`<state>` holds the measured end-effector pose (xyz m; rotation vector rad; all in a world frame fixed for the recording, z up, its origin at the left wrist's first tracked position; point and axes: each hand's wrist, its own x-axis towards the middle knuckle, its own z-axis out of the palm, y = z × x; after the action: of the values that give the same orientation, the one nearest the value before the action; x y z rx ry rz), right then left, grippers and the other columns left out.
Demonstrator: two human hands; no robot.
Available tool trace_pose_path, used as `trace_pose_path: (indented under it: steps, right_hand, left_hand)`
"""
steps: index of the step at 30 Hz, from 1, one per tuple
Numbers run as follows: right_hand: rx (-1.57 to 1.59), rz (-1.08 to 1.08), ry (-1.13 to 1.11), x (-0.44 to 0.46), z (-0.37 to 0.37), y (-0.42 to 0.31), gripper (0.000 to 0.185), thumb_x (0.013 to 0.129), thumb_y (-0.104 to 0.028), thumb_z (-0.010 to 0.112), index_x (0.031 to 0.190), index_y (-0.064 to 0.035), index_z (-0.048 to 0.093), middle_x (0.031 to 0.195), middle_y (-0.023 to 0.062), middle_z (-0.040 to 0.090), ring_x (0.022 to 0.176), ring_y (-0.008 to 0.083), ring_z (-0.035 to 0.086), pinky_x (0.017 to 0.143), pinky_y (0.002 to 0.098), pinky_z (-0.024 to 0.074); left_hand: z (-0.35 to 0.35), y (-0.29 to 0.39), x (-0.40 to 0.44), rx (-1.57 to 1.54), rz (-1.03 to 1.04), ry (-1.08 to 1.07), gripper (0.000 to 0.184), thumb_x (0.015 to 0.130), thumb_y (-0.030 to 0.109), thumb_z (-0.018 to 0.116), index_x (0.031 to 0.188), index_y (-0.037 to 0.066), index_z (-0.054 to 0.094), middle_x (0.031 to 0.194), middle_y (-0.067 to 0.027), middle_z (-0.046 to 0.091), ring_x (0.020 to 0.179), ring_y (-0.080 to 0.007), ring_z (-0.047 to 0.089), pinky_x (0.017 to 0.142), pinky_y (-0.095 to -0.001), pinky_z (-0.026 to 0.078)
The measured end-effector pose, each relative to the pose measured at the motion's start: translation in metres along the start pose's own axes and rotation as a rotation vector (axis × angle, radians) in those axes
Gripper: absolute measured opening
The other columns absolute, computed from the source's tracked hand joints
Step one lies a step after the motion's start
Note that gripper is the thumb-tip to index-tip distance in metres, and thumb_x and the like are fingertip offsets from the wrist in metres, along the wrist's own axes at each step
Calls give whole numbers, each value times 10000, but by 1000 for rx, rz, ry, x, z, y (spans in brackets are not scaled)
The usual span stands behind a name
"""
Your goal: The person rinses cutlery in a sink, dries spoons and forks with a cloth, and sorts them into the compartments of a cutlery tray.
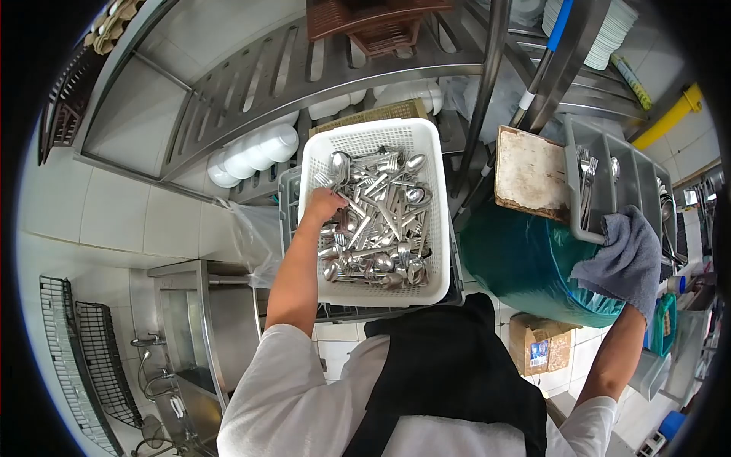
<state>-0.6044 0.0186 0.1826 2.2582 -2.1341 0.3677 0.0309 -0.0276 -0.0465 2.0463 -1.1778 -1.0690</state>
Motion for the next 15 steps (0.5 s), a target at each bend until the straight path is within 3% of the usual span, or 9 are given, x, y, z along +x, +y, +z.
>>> trace_pose_path:
  steps: [5, 6, 7, 10, 12, 15]
  right_hand:
    - [93, 40, -27, 2, 6, 9, 517, 778, -187, 735, 1241, -38, 560, 1113, 134, 647, 1053, 256, 625, 961, 305, 459]
    - [70, 4, 50, 1, 7, 7, 475, 751, -210, 741, 1166, -48, 578, 1057, 139, 649, 1012, 279, 632, 920, 312, 473]
    - [46, -32, 127, 1, 9, 6, 434, 724, -233, 748, 1092, -59, 597, 1001, 144, 652, 971, 302, 639, 879, 319, 487]
    - [187, 1, 90, 2, 14, 16, 450, 723, -224, 753, 1108, -52, 595, 1022, 136, 652, 987, 291, 638, 895, 321, 483]
    - [172, 21, 74, 1, 9, 11, 456, 723, -218, 755, 1113, -50, 590, 1031, 132, 651, 989, 282, 636, 902, 324, 480]
    - [109, 6, 92, 0, 13, 16, 475, 726, -212, 753, 1138, -50, 582, 1053, 129, 651, 1005, 273, 632, 922, 326, 474]
  left_hand:
    - [-6, 30, -17, 81, -171, -99, 228, 696, 65, 807, 750, 36, 587, 675, -51, 605, 541, -149, 547, 452, -311, 414]
    - [-6, 30, -15, 130, -193, -115, 245, 692, 65, 810, 770, 35, 580, 668, -51, 599, 530, -152, 548, 420, -312, 401]
    - [-6, 26, -13, 130, -193, -115, 245, 692, 65, 810, 770, 35, 580, 668, -51, 599, 530, -152, 548, 420, -312, 401]
    - [-8, 15, -9, 91, -183, -125, 252, 693, 50, 803, 806, 25, 579, 663, -55, 599, 509, -157, 545, 392, -308, 385]
    - [-9, 9, -9, -95, -181, -117, 229, 688, 45, 795, 805, 24, 599, 652, -62, 607, 506, -160, 551, 380, -304, 371]
    - [-8, 11, -11, -79, -181, -75, 167, 700, 37, 773, 790, 16, 634, 645, -57, 620, 503, -152, 549, 415, -291, 396]
